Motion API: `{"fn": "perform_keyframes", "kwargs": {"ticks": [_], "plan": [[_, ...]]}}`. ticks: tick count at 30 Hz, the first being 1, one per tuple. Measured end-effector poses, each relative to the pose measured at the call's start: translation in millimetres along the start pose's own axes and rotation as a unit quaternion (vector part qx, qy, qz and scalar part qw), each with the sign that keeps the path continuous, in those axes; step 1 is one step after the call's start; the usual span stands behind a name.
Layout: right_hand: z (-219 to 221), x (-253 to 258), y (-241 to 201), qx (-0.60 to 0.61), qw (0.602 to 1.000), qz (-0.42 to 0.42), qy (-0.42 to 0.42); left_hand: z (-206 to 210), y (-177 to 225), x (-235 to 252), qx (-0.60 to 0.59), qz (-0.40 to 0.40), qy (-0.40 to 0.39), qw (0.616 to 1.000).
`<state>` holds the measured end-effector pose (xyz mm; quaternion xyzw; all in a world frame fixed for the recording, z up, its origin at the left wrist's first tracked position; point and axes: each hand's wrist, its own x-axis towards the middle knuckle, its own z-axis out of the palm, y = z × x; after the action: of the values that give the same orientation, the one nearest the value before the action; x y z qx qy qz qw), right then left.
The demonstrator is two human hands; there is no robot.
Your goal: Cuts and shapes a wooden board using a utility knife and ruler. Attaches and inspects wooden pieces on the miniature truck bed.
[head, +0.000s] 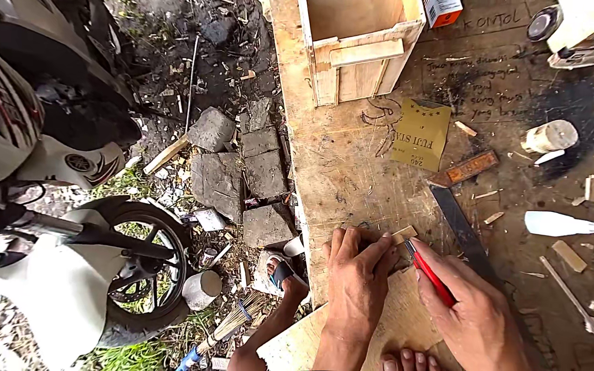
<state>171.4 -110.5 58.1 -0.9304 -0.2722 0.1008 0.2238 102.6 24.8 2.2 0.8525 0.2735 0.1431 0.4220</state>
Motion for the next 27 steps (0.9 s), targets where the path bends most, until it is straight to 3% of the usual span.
{"fn": "perform_keyframes", "kwargs": {"ticks": [27], "plan": [[-5.6, 7.1, 0.3, -0.001, 1.000, 0.000, -0.025, 0.9, 0.7, 0.0, -0.009, -0.002, 0.003, 1.000]]}}
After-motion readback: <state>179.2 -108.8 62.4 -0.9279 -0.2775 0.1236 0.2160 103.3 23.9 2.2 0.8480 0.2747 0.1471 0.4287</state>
